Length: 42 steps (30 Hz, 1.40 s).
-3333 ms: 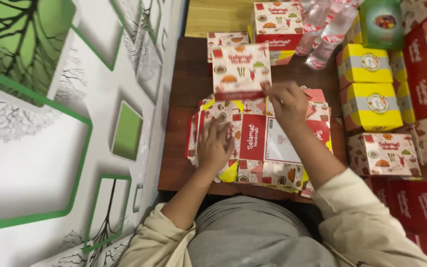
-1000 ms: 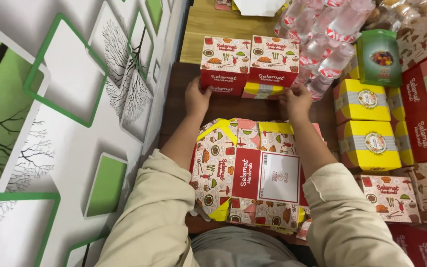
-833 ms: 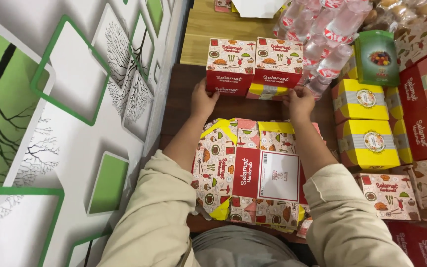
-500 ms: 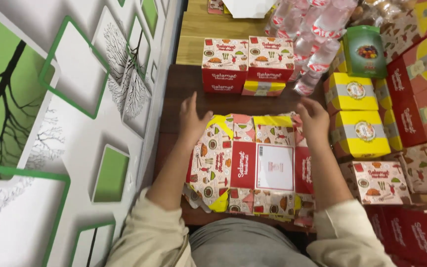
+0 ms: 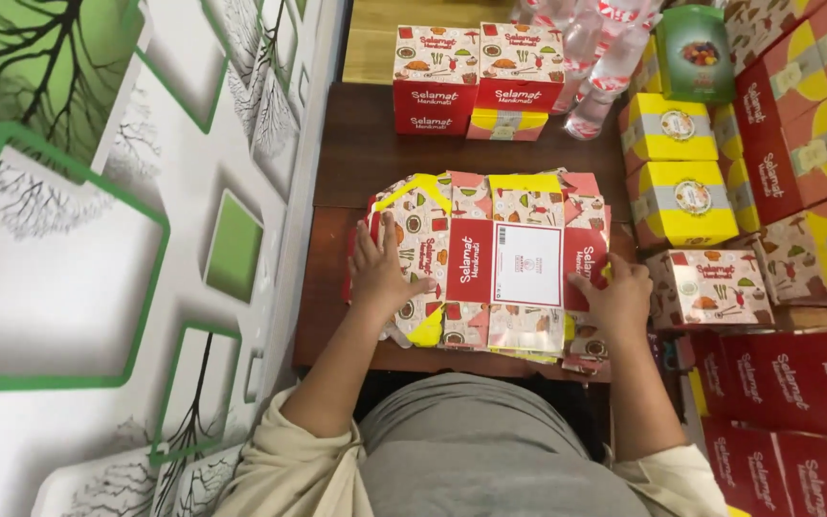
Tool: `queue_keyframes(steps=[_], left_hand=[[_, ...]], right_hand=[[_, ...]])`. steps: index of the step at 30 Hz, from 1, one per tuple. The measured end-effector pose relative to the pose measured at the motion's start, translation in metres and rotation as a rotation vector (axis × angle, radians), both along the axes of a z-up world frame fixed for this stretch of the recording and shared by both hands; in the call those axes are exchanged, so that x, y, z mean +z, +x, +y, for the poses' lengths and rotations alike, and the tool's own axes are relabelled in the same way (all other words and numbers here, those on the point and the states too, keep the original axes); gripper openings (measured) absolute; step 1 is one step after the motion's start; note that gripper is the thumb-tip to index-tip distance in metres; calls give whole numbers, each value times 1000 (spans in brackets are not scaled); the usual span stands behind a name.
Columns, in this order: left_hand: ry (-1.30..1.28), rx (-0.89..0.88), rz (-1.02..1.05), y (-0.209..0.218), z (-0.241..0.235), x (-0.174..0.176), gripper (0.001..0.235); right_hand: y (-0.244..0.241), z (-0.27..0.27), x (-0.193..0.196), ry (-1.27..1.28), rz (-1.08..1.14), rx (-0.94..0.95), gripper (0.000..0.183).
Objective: Assembling flat cardboard templates into pastry boxes by folding and tucking flaps.
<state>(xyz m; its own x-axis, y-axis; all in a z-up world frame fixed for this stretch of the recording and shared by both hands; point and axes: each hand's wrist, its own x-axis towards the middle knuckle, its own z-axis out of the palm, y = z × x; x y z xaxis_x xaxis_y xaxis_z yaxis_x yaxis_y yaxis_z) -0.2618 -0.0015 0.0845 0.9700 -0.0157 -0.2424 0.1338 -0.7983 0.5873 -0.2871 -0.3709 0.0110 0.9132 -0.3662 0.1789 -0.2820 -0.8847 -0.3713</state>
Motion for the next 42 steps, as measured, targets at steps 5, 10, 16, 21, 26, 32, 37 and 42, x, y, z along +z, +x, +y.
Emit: queue_keyframes(steps=[5,10,16,21,26,32,37,42], left_hand=[[73,-18,-55,-10,-3,-23,127],[82,-14,-57,-14,-5,-24,123],[18,-34,-70,-17,-2,-19,120],[-14,2,-78,-13,5,-24,119],[-13,24,-95,-10,10,-25,121],[-349,84,-251,-7,16,-21,121],[-1130,257,-213,-3,23,21,119],[-1118,-43,-483,-19,37,49,77]], right_hand=[[-6,11,-3,10,-101,6,83],[-13,30,29,195,-144,-27,63],[-9,4,1,168,-315,-52,21],[-6,-12,-6,78,-228,25,22],[-7,-7,13,-122,-511,130,21],[-22,10,63,644,-547,251,13],[-28,3,93,1070,-774,591,15],[-27,-10,110,981,-957,555,40]])
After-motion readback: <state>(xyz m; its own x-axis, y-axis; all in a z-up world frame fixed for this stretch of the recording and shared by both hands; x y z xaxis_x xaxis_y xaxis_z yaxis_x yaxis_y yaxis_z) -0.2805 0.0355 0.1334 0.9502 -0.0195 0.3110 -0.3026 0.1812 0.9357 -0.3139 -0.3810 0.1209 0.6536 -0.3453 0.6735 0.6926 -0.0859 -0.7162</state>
